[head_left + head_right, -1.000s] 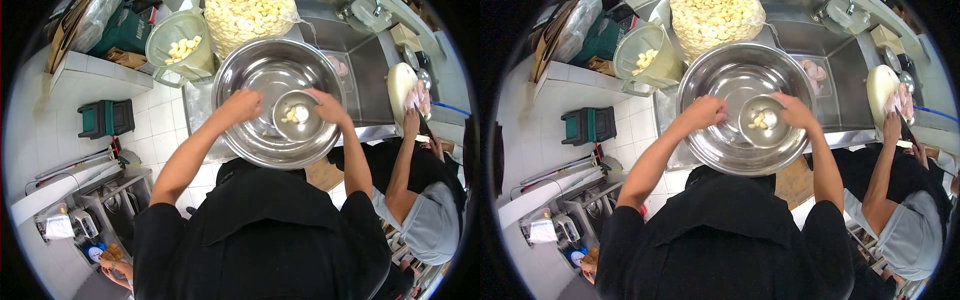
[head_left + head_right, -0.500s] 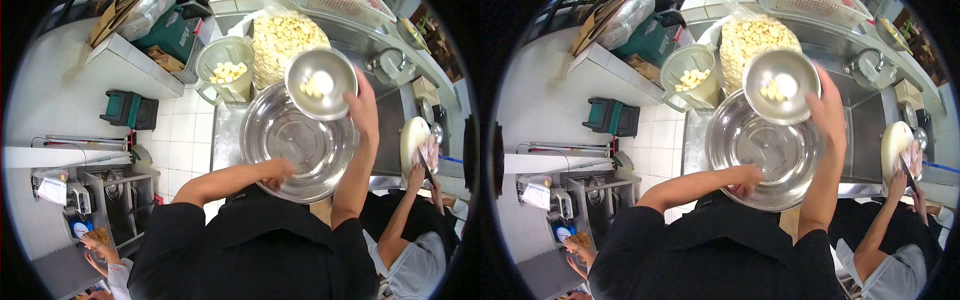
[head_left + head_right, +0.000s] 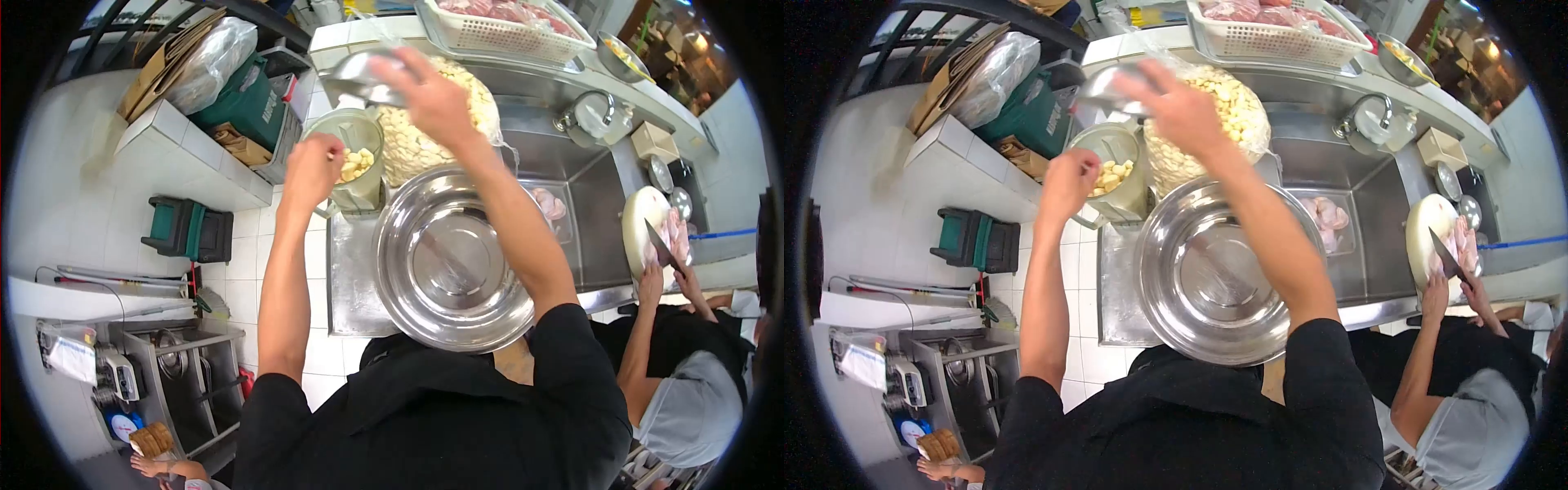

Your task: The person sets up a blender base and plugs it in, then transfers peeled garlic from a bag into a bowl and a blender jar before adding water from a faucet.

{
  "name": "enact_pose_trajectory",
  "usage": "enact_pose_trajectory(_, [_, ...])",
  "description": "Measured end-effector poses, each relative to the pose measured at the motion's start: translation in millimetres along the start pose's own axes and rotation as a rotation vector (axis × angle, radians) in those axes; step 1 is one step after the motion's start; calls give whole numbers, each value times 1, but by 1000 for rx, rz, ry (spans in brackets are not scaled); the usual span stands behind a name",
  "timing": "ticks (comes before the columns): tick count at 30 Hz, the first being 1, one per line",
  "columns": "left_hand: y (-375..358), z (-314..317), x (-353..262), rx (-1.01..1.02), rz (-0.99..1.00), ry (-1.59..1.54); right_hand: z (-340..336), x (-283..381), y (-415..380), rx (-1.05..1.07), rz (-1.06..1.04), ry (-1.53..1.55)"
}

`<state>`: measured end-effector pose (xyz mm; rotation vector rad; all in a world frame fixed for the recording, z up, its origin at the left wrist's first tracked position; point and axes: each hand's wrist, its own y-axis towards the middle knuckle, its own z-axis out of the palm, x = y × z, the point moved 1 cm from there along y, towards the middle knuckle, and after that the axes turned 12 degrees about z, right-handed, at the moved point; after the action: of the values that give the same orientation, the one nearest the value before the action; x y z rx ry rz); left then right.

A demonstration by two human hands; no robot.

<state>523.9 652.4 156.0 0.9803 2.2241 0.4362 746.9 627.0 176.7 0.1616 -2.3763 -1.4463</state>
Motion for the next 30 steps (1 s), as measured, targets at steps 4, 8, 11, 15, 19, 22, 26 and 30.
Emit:
enact_pose_trajectory(4, [15,27,-13,-23,235,51,-37,-71,3,75,137,-154])
enact_pose_trajectory(8, [28,73,-92,96,119,-272,-21,-116,-24,426,219,-531])
enact_pose_trajectory(11, [35,149,-95,116,175,-204,-5,-109,-28,568,202,-606])
enact_pose_trajectory(15, [45,225,-76,183,84,-6,14,-121,-33,548,430,-489])
enact_pose_trajectory(19, [55,249,-66,107,48,4,16,-97,-35,604,582,-458])
enact_pose_trajectory(22, [59,249,-55,127,41,-22,10,-135,-19,707,709,-353])
enact_pose_trajectory(26, [72,254,-55,151,11,-76,23,-163,-24,573,776,-248])
enact_pose_trajectory(30, [84,248,-53,250,36,-55,-5,-164,-9,692,1233,145])
